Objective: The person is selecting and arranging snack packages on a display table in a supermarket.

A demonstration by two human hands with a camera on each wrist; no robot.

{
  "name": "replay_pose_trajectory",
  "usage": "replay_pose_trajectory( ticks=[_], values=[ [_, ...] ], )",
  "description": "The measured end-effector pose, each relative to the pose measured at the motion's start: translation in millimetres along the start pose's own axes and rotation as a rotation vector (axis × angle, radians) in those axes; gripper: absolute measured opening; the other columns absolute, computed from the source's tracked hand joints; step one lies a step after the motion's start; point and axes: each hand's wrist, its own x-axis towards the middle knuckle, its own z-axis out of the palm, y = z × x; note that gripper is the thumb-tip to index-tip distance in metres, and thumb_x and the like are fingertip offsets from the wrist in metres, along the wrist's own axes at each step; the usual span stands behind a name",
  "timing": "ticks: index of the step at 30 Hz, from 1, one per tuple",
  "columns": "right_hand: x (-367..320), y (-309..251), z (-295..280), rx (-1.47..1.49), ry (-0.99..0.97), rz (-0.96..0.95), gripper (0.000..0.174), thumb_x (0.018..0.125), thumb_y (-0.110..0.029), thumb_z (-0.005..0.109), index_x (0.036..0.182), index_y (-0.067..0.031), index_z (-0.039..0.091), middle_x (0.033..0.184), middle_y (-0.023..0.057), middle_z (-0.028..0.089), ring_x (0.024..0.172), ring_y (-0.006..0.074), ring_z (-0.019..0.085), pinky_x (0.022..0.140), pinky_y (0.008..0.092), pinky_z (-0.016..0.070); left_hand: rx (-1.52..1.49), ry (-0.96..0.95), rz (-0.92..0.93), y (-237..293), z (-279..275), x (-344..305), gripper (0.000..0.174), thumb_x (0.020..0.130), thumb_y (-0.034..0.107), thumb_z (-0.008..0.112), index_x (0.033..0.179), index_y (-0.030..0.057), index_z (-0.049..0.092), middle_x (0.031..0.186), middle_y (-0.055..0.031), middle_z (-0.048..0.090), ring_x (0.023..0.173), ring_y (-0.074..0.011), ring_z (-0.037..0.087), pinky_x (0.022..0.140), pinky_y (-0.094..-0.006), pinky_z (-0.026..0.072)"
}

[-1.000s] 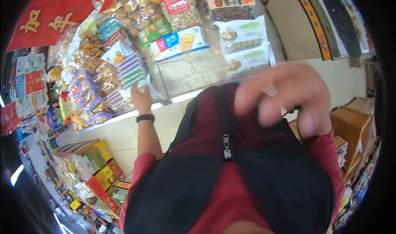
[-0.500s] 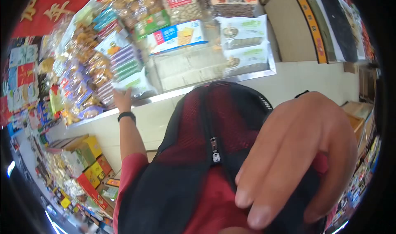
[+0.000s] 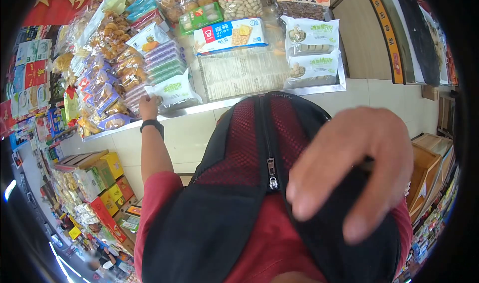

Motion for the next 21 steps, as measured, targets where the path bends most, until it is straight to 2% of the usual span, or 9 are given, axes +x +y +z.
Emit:
replay_pose_trajectory(
  ticks=[3,4,9,10,13,18,19,20,21],
  values=[
    [-34,-2,-21,-0.204,0.063,0.247,0.034,0.088,-0.023,0.065,0.113,0.0000,0.067,0.128,0.0343,0.050,0.115,0.0446,0.056,0.098,0.0499,0.0441,0.023,-0.016,0.021,5,-6,-3,0.024,0.080,0.019,0.068,0.088,-0.0042,0.063,0.078,-0.0145,0.064,0.072,-0.0250,0.059,0.069,-0.0375,0.0462],
    [-51,4,-21,-0.274,0.222,0.283,0.039,0.082,-0.019,0.066,0.114,0.0035,0.066,0.126,0.0255,0.057,0.112,0.0327,0.059,0.099,0.0393,0.0431,0.008,-0.015,0.008,-3,-4,1,0.025,0.081,0.019,0.067,0.089,-0.0039,0.063,0.081,-0.0147,0.064,0.075,-0.0246,0.059,0.071,-0.0366,0.0467],
    [-128,18,-26,-0.246,0.831,0.609,0.039,0.085,-0.015,0.062,0.122,0.0002,0.060,0.123,0.0113,0.062,0.114,0.0219,0.058,0.100,0.0354,0.0430,-0.150,0.053,0.223,28,-26,-30,0.017,0.092,0.015,0.054,0.097,-0.0019,0.054,0.087,-0.0107,0.060,0.081,-0.0194,0.054,0.077,-0.0330,0.0447],
    [-146,20,-30,-0.249,0.843,0.606,0.039,0.085,-0.015,0.062,0.122,0.0002,0.060,0.123,0.0113,0.062,0.114,0.0219,0.058,0.100,0.0354,0.0430,-0.152,0.025,0.166,51,-37,-44,0.014,0.092,0.013,0.053,0.093,-0.0012,0.052,0.085,-0.0089,0.056,0.079,-0.0180,0.050,0.075,-0.0314,0.0436],
    [-191,25,-35,-0.320,1.124,0.694,0.038,0.087,-0.015,0.058,0.122,0.0001,0.060,0.121,0.0083,0.063,0.110,0.0199,0.060,0.098,0.0340,0.0443,-0.166,0.025,0.310,77,-51,-53,0.011,0.093,0.011,0.052,0.093,-0.0004,0.053,0.083,-0.0061,0.053,0.076,-0.0155,0.048,0.070,-0.0302,0.0423],
    [-217,35,-35,-0.309,1.347,0.678,0.038,0.090,-0.016,0.055,0.125,-0.0008,0.057,0.118,0.0101,0.063,0.106,0.0193,0.061,0.095,0.0330,0.0455,-0.683,-0.008,0.333,176,-51,-87,0.010,0.094,0.010,0.051,0.087,0.0026,0.050,0.081,-0.0010,0.048,0.073,-0.0097,0.043,0.066,-0.0276,0.0397],
    [-222,35,-33,-0.308,1.359,0.664,0.038,0.090,-0.016,0.055,0.125,-0.0008,0.057,0.118,0.0101,0.063,0.106,0.0193,0.061,0.095,0.0330,0.0455,-0.537,-0.169,0.342,194,-43,-82,0.010,0.095,0.011,0.051,0.089,0.0033,0.049,0.082,-0.0010,0.049,0.074,-0.0094,0.043,0.068,-0.0260,0.0397],
    [-225,35,-34,-0.333,1.386,0.659,0.040,0.092,-0.018,0.056,0.128,-0.0012,0.056,0.120,0.0108,0.062,0.107,0.0189,0.060,0.095,0.0324,0.0450,-0.526,-0.165,0.414,207,-21,-81,0.011,0.096,0.013,0.052,0.091,0.0037,0.049,0.083,-0.0007,0.049,0.075,-0.0093,0.044,0.070,-0.0247,0.0389],
    [-223,36,-35,-0.357,1.411,0.663,0.042,0.093,-0.021,0.056,0.130,-0.0017,0.054,0.121,0.0116,0.062,0.108,0.0186,0.060,0.096,0.0318,0.0445,-0.790,-0.194,0.354,242,-19,-106,0.009,0.095,0.011,0.054,0.101,0.0042,0.056,0.079,0.0025,0.051,0.066,-0.0055,0.043,0.058,-0.0208,0.0343]
  ],
)
